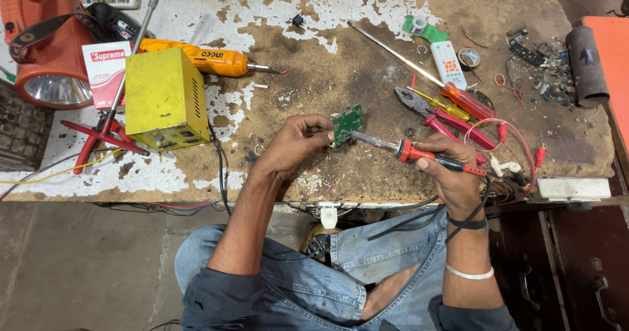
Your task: The person uses pliers to adjust wires on a circular metal component, then handles a green circuit board and a small black electronic module. They use a soldering iron to apply heat to the circuit board and module, then place the soldering iron back on the table.
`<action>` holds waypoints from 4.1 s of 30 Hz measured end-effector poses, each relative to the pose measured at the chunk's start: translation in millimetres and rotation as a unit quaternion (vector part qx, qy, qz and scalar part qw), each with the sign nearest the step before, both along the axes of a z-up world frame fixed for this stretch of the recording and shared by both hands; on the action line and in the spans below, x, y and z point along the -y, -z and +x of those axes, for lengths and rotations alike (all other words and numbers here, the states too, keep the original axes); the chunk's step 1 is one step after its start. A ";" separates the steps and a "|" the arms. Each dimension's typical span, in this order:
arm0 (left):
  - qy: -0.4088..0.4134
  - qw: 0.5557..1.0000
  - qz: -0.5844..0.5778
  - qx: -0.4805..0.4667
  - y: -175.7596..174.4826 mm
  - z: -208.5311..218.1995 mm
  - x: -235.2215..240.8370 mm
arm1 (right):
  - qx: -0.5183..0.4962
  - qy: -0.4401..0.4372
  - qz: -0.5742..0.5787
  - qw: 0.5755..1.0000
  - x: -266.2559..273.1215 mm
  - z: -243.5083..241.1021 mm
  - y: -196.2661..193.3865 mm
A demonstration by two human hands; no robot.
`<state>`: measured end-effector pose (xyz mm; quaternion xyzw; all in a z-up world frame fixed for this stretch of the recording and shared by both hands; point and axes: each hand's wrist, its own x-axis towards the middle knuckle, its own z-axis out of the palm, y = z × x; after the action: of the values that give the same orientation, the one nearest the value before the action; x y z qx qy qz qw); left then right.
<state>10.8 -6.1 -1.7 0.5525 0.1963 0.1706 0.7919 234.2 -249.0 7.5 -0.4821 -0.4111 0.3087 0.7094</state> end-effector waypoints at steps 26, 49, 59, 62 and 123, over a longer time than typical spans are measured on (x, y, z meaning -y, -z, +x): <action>-0.057 0.987 0.148 0.000 3.1 5.4 4.7 | 0.031 0.005 -0.008 0.999 3.9 -2.8 4.2; -0.007 0.999 0.032 -0.032 -7.3 9.3 6.2 | 0.041 0.009 -0.006 0.999 1.5 -4.3 1.0; 0.007 0.998 0.053 -0.030 -1.9 9.0 4.8 | 0.081 0.014 -0.011 0.997 1.6 -6.0 -0.8; 0.009 0.997 0.063 -0.034 -1.8 8.3 4.6 | 0.072 0.009 -0.006 0.997 1.5 -6.1 0.3; -0.078 0.996 0.005 -0.046 7.3 16.2 0.2 | 0.046 -0.008 0.002 0.999 0.4 -7.1 -1.7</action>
<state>27.0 -6.3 -9.1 0.5465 0.2737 0.2072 0.7639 227.1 -249.4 9.3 -0.4910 -0.4481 0.2911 0.6880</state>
